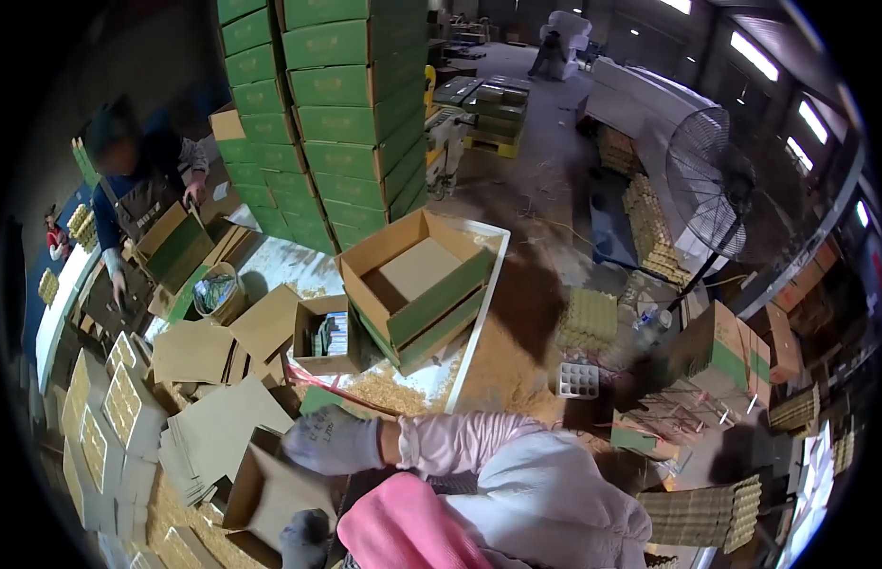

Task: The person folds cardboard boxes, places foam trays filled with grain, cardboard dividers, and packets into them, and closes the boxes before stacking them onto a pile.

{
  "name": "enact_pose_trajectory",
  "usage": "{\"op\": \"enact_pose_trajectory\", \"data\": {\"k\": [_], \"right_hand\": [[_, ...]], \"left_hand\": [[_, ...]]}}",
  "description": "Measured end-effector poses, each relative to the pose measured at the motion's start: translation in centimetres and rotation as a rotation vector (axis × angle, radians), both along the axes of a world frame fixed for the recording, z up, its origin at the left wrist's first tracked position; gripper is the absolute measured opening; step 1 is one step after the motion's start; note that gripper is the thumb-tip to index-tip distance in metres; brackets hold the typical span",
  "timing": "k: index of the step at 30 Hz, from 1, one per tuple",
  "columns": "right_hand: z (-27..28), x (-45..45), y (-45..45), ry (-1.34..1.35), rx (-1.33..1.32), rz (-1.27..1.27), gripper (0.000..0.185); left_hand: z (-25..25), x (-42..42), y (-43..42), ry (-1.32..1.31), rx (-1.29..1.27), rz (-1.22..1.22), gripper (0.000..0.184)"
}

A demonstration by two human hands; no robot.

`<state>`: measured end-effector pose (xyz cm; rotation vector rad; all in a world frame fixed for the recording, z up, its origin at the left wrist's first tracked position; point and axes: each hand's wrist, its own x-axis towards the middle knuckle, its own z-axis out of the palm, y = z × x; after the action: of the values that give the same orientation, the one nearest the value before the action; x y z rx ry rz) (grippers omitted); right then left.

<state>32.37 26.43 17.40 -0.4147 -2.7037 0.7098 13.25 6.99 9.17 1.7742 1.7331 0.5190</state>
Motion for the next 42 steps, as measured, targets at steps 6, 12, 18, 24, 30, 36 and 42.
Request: {"op": "enact_pose_trajectory", "data": {"k": [6, 12, 18, 24, 30, 36, 42], "right_hand": [[-13.1, -9.6, -3.6, -0.7, 0.234, 0.311, 0.047], [-7.0, -6.6, -1.5, -0.619, 0.365, 0.273, 0.047], [-10.0, -9.8, -4.2, -0.571, 0.571, 0.276, 0.017], [-3.4, -3.9, 3.7, -0.359, -0.041, -0.152, 0.024], [-6.1, -6.7, 0.4, -0.169, -0.029, -0.152, 0.031], [-4.9, -3.9, 3.4, -0.127, -0.375, -0.199, 0.021], [-12.8, -7.7, -0.8, -0.369, -0.056, 0.285, 0.034]], "left_hand": [[-2.3, -3.6, -0.8, -0.275, -0.262, -0.151, 0.037], [0.9, -8.7, -5.0, 0.357, 0.305, 0.111, 0.033], [2.9, -5.9, -6.1, 0.313, 0.307, 0.249, 0.042], [-2.9, -8.3, -10.2, -0.766, 0.169, 0.799, 0.065], [1.6, -5.3, -3.7, 0.235, 0.398, 0.614, 0.076], [2.8, -4.6, -3.0, 0.343, -0.241, 0.074, 0.021], [-4.8, -9.7, -9.5, -0.891, 0.118, 0.924, 0.064]]}}
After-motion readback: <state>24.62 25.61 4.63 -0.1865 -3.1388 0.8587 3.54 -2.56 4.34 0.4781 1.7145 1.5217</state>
